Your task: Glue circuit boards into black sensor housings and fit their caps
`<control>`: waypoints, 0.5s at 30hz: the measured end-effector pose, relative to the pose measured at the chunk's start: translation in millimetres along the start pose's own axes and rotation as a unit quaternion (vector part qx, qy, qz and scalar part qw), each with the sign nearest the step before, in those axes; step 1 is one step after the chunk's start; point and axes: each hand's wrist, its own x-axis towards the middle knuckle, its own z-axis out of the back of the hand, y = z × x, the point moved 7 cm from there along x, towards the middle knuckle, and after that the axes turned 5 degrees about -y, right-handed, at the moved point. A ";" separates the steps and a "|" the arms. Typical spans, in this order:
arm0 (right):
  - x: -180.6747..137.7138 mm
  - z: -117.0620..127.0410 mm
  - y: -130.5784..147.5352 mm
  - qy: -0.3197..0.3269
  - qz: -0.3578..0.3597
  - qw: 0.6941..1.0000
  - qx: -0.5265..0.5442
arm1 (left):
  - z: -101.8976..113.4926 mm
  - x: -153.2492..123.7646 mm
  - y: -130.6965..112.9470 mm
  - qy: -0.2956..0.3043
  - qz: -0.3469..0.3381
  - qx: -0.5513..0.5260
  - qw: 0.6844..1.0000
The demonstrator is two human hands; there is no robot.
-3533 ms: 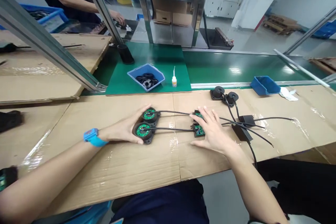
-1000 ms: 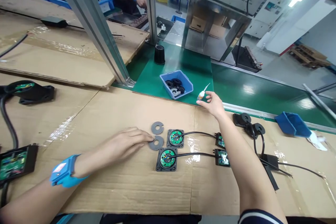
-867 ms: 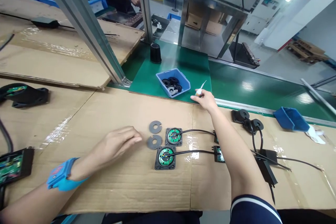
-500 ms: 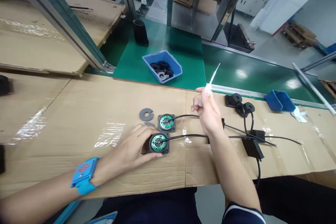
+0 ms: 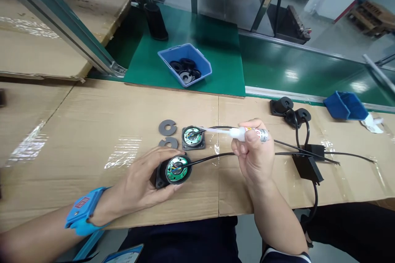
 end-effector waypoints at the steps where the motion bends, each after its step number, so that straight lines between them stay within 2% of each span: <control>1: -2.9 -0.8 0.5 -0.005 0.003 1.000 -0.006 | 1.0 -0.4 -1.5 0.001 -0.004 0.003 1.000; 8: -21.4 -9.0 -1.0 -0.004 0.020 1.000 -0.019 | 4.5 -4.8 -10.3 0.021 -0.035 0.044 0.998; 10: -26.2 -12.0 -1.4 0.025 0.035 0.998 -0.036 | 4.7 -5.9 -11.8 0.023 -0.041 0.056 0.997; 15: -38.9 -19.1 1.2 0.119 0.125 0.982 -0.077 | 7.3 -4.5 -16.5 -0.004 -0.070 0.078 0.994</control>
